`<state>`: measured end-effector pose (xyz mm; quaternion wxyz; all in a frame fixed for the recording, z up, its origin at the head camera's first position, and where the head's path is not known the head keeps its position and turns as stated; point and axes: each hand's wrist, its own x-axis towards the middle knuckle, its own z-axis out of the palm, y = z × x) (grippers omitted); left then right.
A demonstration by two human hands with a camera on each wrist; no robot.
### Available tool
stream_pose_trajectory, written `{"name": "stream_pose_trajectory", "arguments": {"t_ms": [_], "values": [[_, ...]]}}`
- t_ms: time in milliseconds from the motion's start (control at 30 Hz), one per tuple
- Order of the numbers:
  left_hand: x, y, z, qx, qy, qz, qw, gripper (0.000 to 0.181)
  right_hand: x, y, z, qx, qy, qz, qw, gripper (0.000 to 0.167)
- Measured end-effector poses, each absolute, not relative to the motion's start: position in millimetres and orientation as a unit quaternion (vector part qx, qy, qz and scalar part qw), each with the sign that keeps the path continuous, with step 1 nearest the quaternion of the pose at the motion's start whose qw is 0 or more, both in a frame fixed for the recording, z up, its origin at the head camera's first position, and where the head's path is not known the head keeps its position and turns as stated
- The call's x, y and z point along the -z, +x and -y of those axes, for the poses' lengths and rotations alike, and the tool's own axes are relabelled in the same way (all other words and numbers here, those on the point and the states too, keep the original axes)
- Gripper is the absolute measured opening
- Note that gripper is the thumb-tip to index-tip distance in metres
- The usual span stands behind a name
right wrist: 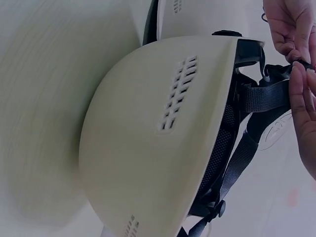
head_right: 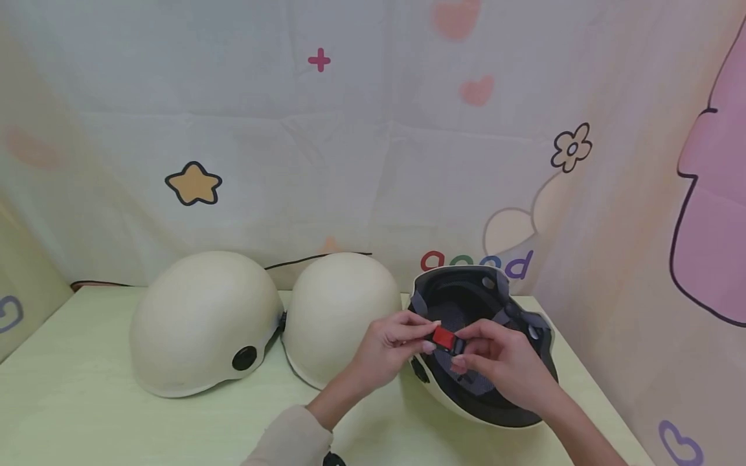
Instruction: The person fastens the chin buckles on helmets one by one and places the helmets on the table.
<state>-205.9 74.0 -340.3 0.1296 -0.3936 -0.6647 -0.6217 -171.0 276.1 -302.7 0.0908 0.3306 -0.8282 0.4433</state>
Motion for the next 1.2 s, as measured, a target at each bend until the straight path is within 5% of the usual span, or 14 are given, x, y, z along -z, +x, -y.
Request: {"name": "stream_pose_trajectory", "arguments": {"t_ms": [300,567,867,1200], "values": [[342,-204,-76,0.612,-0.376,0.682,0.134,0.026,305,-171,-275,-0.430,0.319,0.839,0.096,0.031],[342,-203,-73,0.648,-0.341,0.678,0.059,0.032,305,-171,-281,-0.398,0.298,0.861,0.107,0.031],[350,-207,-56,0.664,-0.292,0.687,0.036,0.027,308,-170,-297,-0.374,0.244,0.891,0.084,0.030],[367,-209,-45,0.654,-0.267,0.707,-0.022,0.039,322,-166,-306,-0.357,0.285,0.886,0.072,0.041]]}}
